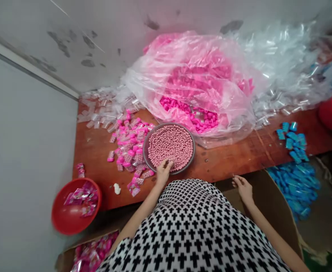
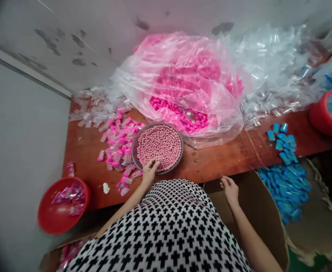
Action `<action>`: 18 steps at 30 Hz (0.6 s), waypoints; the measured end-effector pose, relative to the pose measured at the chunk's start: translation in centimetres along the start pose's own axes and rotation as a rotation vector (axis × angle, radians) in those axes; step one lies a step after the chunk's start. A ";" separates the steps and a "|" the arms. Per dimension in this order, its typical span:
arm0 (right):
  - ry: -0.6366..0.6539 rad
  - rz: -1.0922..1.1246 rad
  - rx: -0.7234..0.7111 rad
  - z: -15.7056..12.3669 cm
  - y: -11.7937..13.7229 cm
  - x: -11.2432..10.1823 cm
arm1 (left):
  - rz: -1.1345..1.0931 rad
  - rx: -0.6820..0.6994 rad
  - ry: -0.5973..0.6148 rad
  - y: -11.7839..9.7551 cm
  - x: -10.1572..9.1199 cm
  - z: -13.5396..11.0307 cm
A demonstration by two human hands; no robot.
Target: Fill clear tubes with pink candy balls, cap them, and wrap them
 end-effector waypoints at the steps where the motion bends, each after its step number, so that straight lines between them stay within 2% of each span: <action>1: 0.037 -0.012 -0.045 1.0 1.5 1.3 | -0.013 -0.001 0.000 0.1 -0.1 0.0; 5: 0.175 -0.095 -0.239 4.3 7.9 7.2 | -0.028 -0.009 -0.010 0.7 -0.5 0.0; 11: 0.453 -0.401 -0.496 7.1 16.1 18.6 | -0.065 -0.008 -0.046 0.9 -0.6 0.3; 14: 0.483 -0.581 -0.561 9.3 18.8 23.6 | -0.092 -0.028 -0.052 1.1 -0.6 0.3; 18: 0.447 -0.786 -0.620 12.7 21.7 28.7 | -0.065 -0.056 -0.066 1.3 -0.8 0.2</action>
Point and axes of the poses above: each hand's wrist, its own z-axis towards the middle knuckle, its own x-axis out of the palm, y = z × x, the point moved 7 cm from there along z, towards the middle knuckle, and after that the axes turned 8 degrees about z, right-handed, at the moved point
